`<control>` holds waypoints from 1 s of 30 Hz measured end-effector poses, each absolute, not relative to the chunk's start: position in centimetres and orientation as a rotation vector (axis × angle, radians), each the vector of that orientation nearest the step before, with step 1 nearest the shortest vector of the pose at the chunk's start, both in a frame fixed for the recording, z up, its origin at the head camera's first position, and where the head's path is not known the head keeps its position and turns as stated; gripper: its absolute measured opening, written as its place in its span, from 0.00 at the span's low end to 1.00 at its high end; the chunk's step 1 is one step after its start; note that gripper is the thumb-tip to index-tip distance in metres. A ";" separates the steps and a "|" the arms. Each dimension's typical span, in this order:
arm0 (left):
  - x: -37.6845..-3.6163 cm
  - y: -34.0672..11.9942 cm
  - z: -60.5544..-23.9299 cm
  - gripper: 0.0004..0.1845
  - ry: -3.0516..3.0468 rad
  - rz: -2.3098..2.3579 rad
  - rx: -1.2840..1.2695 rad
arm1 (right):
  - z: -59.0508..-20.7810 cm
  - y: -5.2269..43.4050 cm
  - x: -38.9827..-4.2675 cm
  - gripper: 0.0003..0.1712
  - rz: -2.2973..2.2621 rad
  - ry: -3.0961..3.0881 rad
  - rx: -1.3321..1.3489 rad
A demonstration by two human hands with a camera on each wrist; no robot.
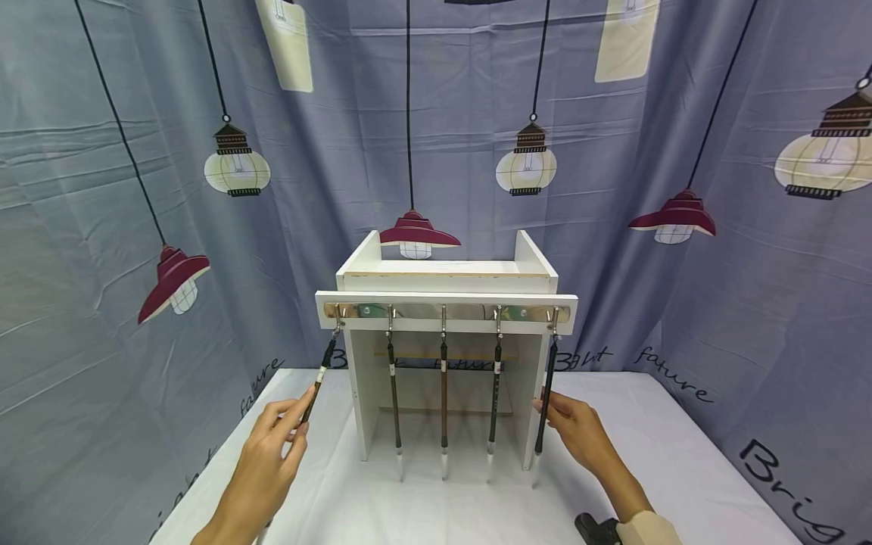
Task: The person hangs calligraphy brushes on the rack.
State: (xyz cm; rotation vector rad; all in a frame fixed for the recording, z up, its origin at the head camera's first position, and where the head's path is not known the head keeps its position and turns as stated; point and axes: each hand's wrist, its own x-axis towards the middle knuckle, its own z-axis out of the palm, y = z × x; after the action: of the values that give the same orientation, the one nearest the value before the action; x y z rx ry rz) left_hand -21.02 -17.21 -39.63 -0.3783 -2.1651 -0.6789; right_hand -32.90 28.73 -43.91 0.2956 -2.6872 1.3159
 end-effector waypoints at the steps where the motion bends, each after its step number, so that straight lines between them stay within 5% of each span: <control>1: -21.1 -17.2 -39.7 0.33 -2.175 -0.683 -0.370 | -43.9 28.7 -32.9 0.39 1.313 -2.685 0.300; 30: -23.7 -16.0 -42.6 0.33 -2.154 -0.733 -0.325 | -43.8 28.8 -32.9 0.40 1.312 -2.695 0.298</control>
State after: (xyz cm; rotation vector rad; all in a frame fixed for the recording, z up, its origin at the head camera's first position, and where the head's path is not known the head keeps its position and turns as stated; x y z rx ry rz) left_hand -23.71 -15.97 -42.58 -0.3254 -2.1541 -0.7334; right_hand -32.93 28.78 -43.81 0.2981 -2.6955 1.3120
